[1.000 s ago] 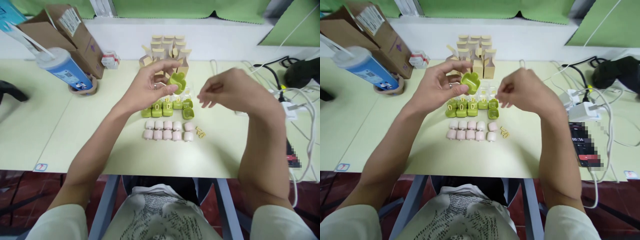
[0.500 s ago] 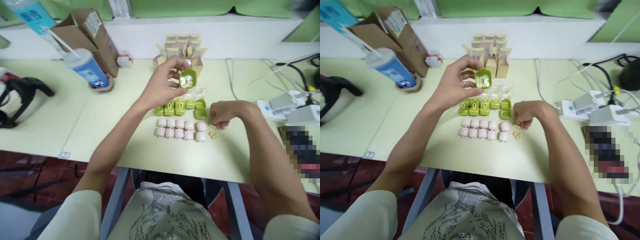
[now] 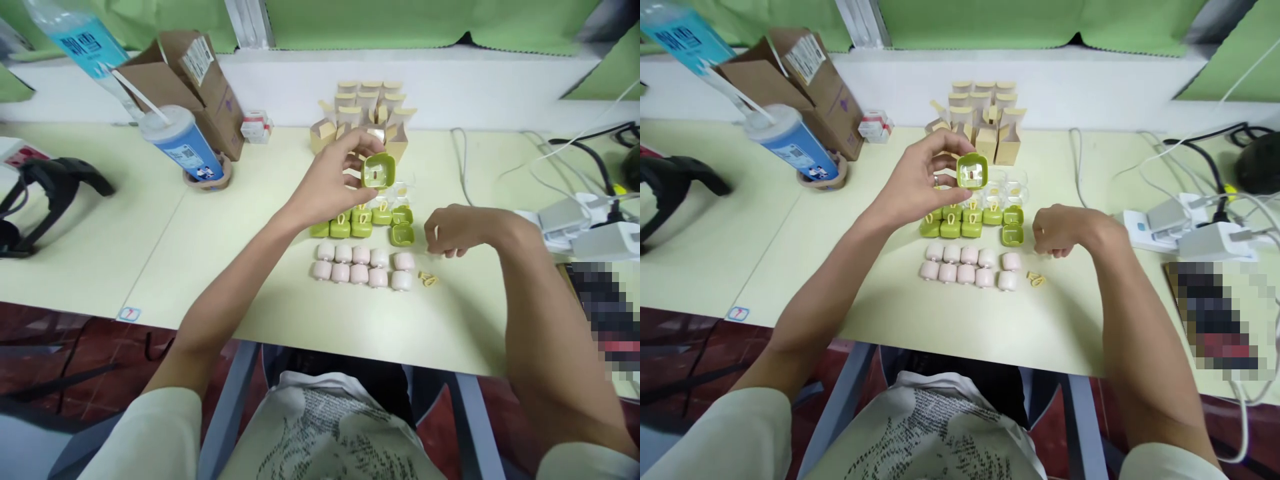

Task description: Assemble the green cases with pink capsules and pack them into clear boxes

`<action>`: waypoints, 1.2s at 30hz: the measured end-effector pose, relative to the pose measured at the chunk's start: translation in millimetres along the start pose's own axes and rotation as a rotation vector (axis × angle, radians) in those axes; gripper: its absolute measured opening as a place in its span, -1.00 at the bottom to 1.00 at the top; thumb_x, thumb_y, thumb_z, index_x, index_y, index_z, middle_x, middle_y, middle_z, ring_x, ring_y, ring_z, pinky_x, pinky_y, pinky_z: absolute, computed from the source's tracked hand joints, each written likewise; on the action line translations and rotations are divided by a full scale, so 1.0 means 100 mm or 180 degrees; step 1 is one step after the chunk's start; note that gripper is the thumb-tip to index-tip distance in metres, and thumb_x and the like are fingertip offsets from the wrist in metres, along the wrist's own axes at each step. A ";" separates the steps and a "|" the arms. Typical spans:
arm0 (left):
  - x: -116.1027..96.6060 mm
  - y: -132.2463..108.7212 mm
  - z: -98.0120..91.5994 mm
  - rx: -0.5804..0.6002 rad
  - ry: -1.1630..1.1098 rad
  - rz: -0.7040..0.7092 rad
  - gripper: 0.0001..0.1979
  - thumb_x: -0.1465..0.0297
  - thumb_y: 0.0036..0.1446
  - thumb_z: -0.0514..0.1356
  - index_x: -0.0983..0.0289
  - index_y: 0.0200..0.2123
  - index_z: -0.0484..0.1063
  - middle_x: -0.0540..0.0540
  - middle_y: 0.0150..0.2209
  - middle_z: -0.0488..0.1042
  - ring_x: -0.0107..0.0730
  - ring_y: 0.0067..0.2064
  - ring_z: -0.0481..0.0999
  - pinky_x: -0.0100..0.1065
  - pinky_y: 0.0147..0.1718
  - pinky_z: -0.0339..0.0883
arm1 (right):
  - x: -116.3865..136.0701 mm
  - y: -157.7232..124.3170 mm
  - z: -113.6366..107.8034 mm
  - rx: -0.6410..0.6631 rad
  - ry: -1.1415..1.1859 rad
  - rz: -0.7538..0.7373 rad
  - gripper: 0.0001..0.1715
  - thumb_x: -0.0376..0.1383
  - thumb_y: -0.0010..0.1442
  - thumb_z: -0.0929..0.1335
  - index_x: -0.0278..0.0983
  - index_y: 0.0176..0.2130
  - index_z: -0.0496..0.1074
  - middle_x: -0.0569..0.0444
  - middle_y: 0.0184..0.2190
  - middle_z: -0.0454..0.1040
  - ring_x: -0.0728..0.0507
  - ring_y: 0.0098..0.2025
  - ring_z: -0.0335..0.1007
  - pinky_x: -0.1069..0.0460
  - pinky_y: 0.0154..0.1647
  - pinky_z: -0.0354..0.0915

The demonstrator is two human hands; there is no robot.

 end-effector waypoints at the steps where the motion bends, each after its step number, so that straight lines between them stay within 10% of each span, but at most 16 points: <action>1: 0.00 0.00 0.02 0.0054 -0.0041 -0.0028 -0.54 0.49 0.10 0.49 0.16 0.05 0.51 0.17 0.10 0.57 -0.10 0.11 0.66 -0.19 -0.09 0.65 | -0.02 -0.07 -0.13 -0.0321 -0.0054 0.0029 -0.93 -0.41 0.20 0.49 -0.24 -0.30 0.61 -0.06 -0.36 0.70 -0.25 -0.32 0.68 -0.10 -0.26 0.55; 6: 0.00 -0.02 0.08 0.0165 -0.0176 -0.0019 -0.53 0.50 0.04 0.49 0.18 0.02 0.52 0.17 0.11 0.59 -0.19 0.05 0.66 -0.23 -0.11 0.64 | 0.43 -0.86 -0.77 -0.2828 0.0210 -0.1157 -0.90 -0.39 0.32 0.47 -0.19 -0.22 0.64 -0.02 -0.26 0.75 -0.29 -0.20 0.73 -0.21 0.08 0.59; 9: 0.00 -0.03 0.12 0.0244 -0.0129 0.0011 -0.55 0.43 0.06 0.51 0.18 0.03 0.54 0.16 0.13 0.61 -0.19 0.05 0.66 -0.22 -0.09 0.64 | 0.69 -1.25 -0.76 -0.3523 0.1042 -0.2094 -0.90 -0.26 0.37 0.50 -0.13 -0.11 0.69 0.06 -0.17 0.79 -0.21 -0.18 0.74 -0.12 -0.01 0.63; 20: -0.14 -0.07 0.15 -0.0010 0.0021 0.0191 -0.58 0.53 0.01 0.40 0.13 -0.03 0.61 0.10 0.08 0.66 -0.22 0.03 0.70 -0.22 -0.08 0.69 | 1.04 -1.07 -0.53 -0.3999 0.0001 -0.2172 -0.64 -0.34 0.52 0.36 -0.14 -0.20 0.76 -0.02 -0.21 0.77 -0.25 -0.14 0.69 -0.10 -0.17 0.46; 36: -0.16 -0.06 0.17 -0.0022 -0.0014 0.0253 -0.60 0.37 0.02 0.56 0.14 -0.03 0.69 0.12 0.05 0.72 -0.16 0.05 0.72 -0.16 -0.02 0.72 | 1.00 -0.96 -0.52 -0.3700 0.0524 -0.1699 -0.58 -0.39 0.47 0.31 -0.21 -0.12 0.79 -0.06 -0.17 0.77 -0.24 -0.23 0.65 -0.11 -0.19 0.41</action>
Point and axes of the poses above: each hand's wrist, its own y-axis towards the middle knuckle, its own z-axis out of the palm, x = y × z, the point moved 9 cm from there along y, towards the middle knuckle
